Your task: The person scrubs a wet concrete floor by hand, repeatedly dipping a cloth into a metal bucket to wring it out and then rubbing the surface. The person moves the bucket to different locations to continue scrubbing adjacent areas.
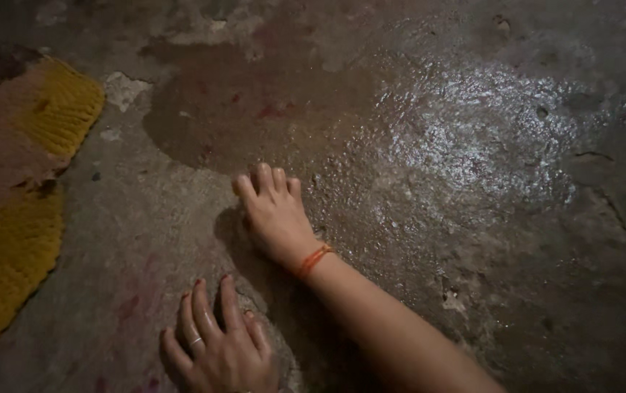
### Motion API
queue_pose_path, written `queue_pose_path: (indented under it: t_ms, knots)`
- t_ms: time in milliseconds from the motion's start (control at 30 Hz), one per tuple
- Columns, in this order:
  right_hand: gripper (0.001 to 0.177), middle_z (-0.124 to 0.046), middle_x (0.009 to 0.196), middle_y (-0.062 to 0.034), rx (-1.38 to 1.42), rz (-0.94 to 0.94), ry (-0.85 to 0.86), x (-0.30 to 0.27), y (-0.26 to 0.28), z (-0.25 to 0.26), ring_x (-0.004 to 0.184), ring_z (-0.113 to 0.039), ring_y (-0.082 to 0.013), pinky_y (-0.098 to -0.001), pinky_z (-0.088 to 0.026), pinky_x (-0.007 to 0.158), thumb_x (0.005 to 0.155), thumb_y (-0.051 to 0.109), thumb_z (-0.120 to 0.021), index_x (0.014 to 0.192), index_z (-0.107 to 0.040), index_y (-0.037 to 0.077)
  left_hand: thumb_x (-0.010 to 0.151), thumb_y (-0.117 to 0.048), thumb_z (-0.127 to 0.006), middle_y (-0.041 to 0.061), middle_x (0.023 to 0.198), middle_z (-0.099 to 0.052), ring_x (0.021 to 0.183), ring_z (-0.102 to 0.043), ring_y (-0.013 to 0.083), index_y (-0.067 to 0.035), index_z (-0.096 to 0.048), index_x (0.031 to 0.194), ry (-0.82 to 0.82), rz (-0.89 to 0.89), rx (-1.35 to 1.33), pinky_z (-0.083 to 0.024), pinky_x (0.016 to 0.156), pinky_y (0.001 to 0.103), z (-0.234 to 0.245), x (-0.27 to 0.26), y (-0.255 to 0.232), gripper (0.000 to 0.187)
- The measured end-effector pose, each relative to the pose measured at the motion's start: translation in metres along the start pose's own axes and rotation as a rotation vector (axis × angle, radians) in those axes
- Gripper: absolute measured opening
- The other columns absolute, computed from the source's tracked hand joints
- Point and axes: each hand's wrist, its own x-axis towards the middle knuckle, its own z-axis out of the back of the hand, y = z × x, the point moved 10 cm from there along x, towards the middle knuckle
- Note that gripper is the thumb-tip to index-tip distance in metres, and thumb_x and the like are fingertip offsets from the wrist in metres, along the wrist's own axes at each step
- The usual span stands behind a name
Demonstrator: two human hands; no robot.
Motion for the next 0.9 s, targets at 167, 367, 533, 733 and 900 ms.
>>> queue_pose_path:
  t_ms: [167, 367, 533, 733, 900]
  knots:
    - [0.051, -0.049, 0.128, -0.0201, -0.044, -0.052, 0.035, -0.014, -0.007, 0.002, 0.120, -0.047, -0.0369, -0.0493, -0.038, 0.097, 0.077, 0.016, -0.068, 0.125, -0.053, 0.008, 0.090, -0.044, -0.053, 0.006, 0.155, -0.039, 0.146, -0.032, 0.0235, -0.029, -0.045, 0.150, -0.034, 0.008, -0.001, -0.021, 0.120, 0.054, 0.005, -0.003, -0.001, 0.063]
    - [0.045, -0.047, 0.124, -0.0200, -0.107, -0.220, 0.231, -0.074, -0.067, 0.043, 0.117, -0.044, -0.0384, -0.0522, -0.037, 0.090, 0.077, 0.021, -0.068, 0.117, -0.052, 0.006, 0.093, -0.047, -0.048, 0.006, 0.157, -0.038, 0.145, -0.032, 0.0250, -0.030, -0.045, 0.149, 0.056, -0.018, 0.088, -0.020, 0.117, 0.054, -0.008, 0.005, 0.000, 0.058]
    - [0.038, -0.046, 0.122, -0.0178, -0.220, -0.335, 0.284, -0.143, -0.109, 0.098, 0.113, -0.042, -0.0347, -0.0512, -0.037, 0.088, 0.086, 0.023, -0.064, 0.117, -0.052, 0.006, 0.099, -0.049, -0.040, 0.001, 0.164, -0.030, 0.152, -0.026, 0.0191, -0.034, -0.038, 0.154, 0.064, 0.004, 0.076, -0.016, 0.123, 0.052, -0.016, 0.000, 0.004, 0.057]
    - [0.070, -0.048, 0.122, -0.0127, -0.310, -0.432, 0.255, -0.198, -0.141, 0.125, 0.110, -0.040, -0.0281, -0.0430, -0.039, 0.086, 0.054, 0.016, -0.075, 0.120, -0.051, 0.007, 0.096, -0.050, -0.037, 0.002, 0.162, -0.024, 0.151, -0.018, 0.0202, -0.034, -0.032, 0.155, 0.180, 0.038, 0.009, -0.012, 0.119, 0.052, -0.021, 0.006, 0.006, 0.061]
    - [0.016, -0.055, 0.110, -0.0121, -0.189, -0.437, 0.029, -0.182, -0.141, 0.117, 0.102, -0.048, -0.0278, -0.0448, -0.042, 0.086, 0.086, 0.006, -0.068, 0.100, -0.059, 0.008, 0.098, -0.050, -0.038, 0.003, 0.162, -0.026, 0.151, -0.019, 0.0237, -0.033, -0.034, 0.154, 0.218, 0.037, 0.008, -0.012, 0.120, 0.052, -0.019, 0.009, 0.003, 0.058]
